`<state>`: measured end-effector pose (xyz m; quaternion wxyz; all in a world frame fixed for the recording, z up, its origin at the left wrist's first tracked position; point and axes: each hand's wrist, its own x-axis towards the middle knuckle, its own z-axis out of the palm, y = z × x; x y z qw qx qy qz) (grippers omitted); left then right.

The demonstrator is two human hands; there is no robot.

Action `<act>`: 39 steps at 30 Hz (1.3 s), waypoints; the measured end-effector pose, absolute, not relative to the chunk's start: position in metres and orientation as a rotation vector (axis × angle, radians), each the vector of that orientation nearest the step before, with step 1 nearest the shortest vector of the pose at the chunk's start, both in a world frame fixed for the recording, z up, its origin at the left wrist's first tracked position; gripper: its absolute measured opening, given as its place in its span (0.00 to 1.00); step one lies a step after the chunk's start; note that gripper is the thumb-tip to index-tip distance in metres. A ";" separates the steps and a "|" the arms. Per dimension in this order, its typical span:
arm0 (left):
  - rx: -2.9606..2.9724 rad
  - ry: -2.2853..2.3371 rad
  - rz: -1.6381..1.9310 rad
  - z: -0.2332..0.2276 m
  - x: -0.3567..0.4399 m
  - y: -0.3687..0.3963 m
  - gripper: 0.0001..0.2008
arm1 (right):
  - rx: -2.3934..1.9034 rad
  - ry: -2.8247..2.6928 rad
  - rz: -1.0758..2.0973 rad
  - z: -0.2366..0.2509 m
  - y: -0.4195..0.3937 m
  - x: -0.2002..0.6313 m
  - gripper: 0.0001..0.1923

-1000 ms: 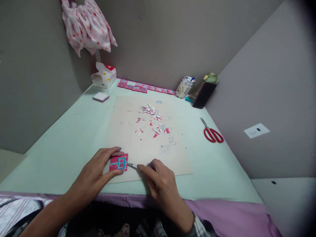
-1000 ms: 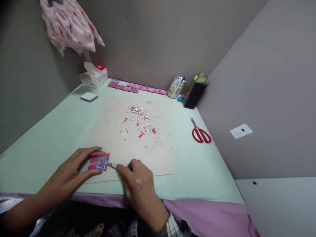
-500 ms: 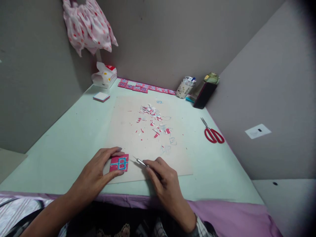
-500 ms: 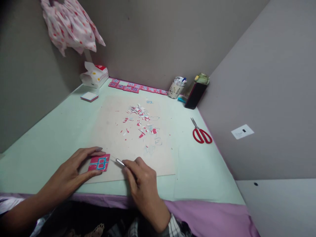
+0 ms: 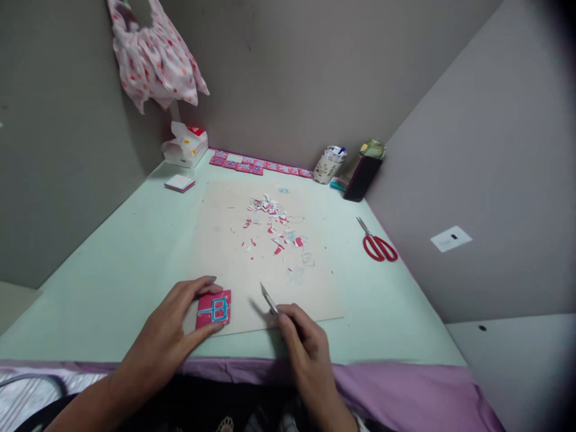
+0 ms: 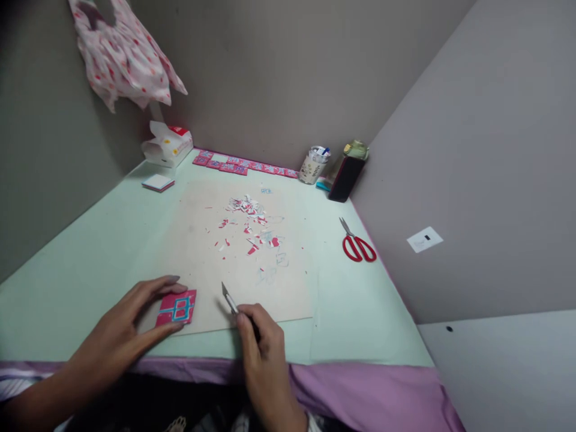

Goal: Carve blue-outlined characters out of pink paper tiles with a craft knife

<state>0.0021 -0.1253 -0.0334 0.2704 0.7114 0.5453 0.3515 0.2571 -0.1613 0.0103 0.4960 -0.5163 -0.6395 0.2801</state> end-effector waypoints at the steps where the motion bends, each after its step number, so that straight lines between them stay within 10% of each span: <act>1: 1.928 1.457 0.957 -0.033 0.002 -0.127 0.28 | -1.257 -1.540 0.643 0.009 -0.164 0.259 0.09; 23: 2.457 1.544 0.922 -0.043 0.009 -0.117 0.35 | -1.244 -2.030 0.324 -0.021 -0.161 0.257 0.14; 39: 2.469 1.515 0.934 -0.038 0.011 -0.118 0.19 | -1.282 -2.127 0.103 -0.026 -0.166 0.247 0.15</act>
